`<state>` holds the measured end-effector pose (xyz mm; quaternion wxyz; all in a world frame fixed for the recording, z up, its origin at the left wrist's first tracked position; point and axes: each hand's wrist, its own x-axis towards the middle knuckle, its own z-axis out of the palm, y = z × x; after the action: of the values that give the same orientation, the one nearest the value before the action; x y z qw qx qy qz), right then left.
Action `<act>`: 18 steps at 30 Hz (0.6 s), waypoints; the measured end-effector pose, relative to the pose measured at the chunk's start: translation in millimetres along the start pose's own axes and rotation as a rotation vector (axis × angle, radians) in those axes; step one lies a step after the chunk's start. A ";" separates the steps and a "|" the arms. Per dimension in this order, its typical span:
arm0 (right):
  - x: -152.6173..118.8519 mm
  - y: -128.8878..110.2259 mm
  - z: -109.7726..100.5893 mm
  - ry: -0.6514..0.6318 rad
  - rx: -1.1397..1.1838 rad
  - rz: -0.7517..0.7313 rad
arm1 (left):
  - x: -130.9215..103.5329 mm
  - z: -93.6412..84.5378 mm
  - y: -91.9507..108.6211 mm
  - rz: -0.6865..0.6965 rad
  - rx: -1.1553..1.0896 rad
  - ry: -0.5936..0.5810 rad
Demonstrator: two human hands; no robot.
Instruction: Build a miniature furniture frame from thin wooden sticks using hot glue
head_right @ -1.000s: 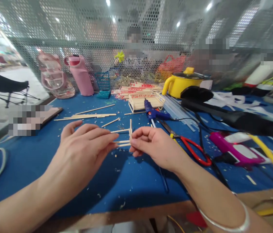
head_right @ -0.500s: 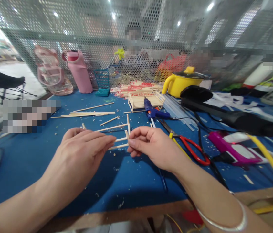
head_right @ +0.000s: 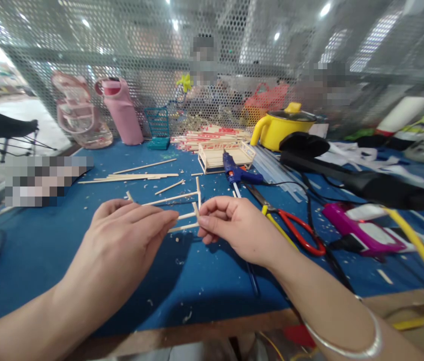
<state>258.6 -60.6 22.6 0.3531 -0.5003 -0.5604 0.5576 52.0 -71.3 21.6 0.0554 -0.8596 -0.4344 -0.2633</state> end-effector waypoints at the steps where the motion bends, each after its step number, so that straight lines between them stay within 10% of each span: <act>1: 0.1 -0.2 0.2 -0.004 0.003 0.002 | -0.1 0.2 -0.1 -0.001 -0.001 0.001; 18: 0.9 -1.5 0.6 0.009 0.024 -0.004 | 1.9 0.7 0.4 0.012 -0.007 0.069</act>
<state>257.6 -59.7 23.9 0.3628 -0.4972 -0.5532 0.5613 53.5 -69.9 22.0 0.0688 -0.8527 -0.4262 -0.2941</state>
